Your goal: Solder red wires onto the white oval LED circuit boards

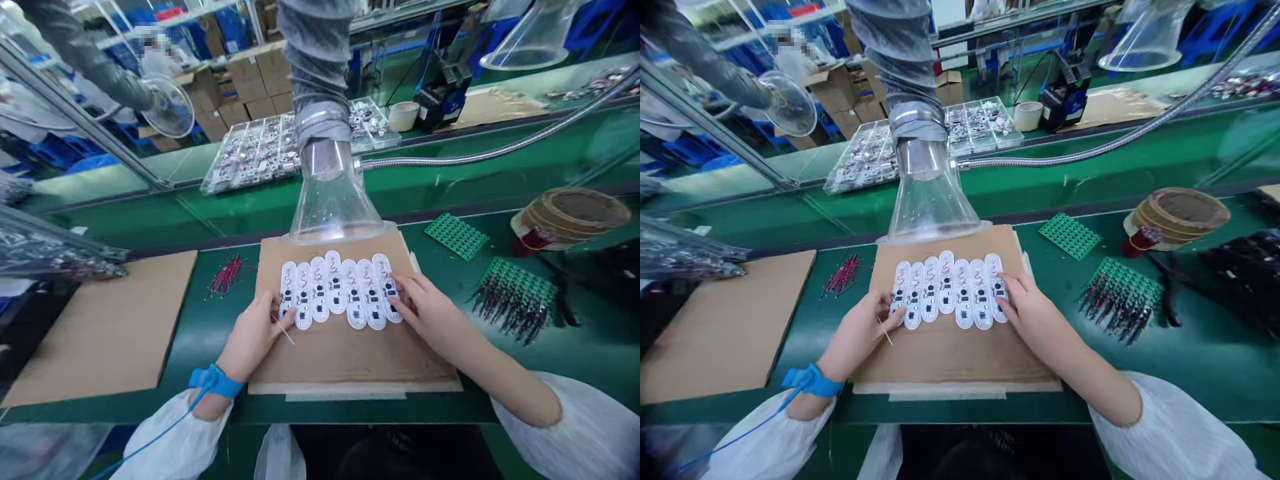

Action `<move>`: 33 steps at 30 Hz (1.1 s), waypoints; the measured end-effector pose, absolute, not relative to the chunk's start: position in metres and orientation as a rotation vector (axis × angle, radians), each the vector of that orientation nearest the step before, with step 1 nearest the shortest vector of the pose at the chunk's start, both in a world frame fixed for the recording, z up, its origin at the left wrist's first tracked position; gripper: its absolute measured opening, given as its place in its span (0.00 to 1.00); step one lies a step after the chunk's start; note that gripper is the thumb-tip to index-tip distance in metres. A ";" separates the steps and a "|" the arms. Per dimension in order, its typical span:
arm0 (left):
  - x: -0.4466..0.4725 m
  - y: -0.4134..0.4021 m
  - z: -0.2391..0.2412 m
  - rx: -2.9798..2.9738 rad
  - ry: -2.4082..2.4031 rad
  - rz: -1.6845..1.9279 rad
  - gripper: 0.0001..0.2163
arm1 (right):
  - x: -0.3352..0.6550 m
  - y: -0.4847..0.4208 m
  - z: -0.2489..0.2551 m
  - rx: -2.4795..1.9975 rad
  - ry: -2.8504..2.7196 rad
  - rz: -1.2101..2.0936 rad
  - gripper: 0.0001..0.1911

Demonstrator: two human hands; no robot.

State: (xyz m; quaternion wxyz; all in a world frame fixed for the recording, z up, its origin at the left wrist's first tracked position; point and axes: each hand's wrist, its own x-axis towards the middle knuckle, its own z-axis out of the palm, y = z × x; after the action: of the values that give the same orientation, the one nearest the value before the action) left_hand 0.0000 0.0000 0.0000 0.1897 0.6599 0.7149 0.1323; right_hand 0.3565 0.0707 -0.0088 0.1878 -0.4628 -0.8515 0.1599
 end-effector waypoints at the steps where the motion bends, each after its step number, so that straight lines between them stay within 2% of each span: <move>1: -0.008 -0.003 0.002 1.883 2.016 0.396 0.14 | 0.357 0.073 -0.004 -1.328 -2.375 0.390 0.20; 4: -0.024 -0.008 0.005 2.002 1.967 0.410 0.18 | 0.348 0.078 0.006 -1.238 -2.413 0.247 0.20; 6: -0.027 -0.007 0.005 2.126 1.853 0.370 0.28 | 0.332 0.078 0.008 -1.017 -2.516 0.163 0.19; 8: -0.023 -0.005 0.004 2.220 1.758 0.292 0.38 | 0.313 0.076 0.004 -0.776 -2.632 0.134 0.24; 9: -0.020 -0.005 0.003 2.244 1.755 0.258 0.38 | 0.305 0.074 0.001 -0.707 -2.666 0.122 0.29; 11: -0.014 -0.005 0.001 2.254 1.798 0.222 0.33 | 0.295 0.073 -0.008 -0.665 -2.695 0.101 0.35; 12: -0.012 -0.006 0.000 2.250 1.821 0.221 0.30 | 0.292 0.073 -0.012 -0.657 -2.701 0.102 0.35; 16: -0.009 -0.010 -0.003 2.263 1.853 0.238 0.27 | 0.297 0.075 -0.022 -0.571 -2.694 0.180 0.23; 21: -0.013 -0.010 -0.004 2.297 1.849 0.265 0.27 | 0.296 0.077 -0.025 -0.523 -2.655 0.245 0.21; 26: -0.017 -0.011 -0.006 2.337 1.799 0.279 0.29 | 0.300 0.079 -0.016 -0.494 -2.626 0.214 0.22; 33: -0.022 -0.011 -0.010 2.370 1.779 0.255 0.23 | 0.342 0.091 -0.014 -0.623 -2.589 0.196 0.32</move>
State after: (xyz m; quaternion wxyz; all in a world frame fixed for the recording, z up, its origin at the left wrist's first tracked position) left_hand -0.0222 -0.0114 -0.0100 0.0836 0.7941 0.5960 0.0854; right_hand 0.3421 0.0909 -0.0137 0.2336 -0.2268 -0.9428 0.0715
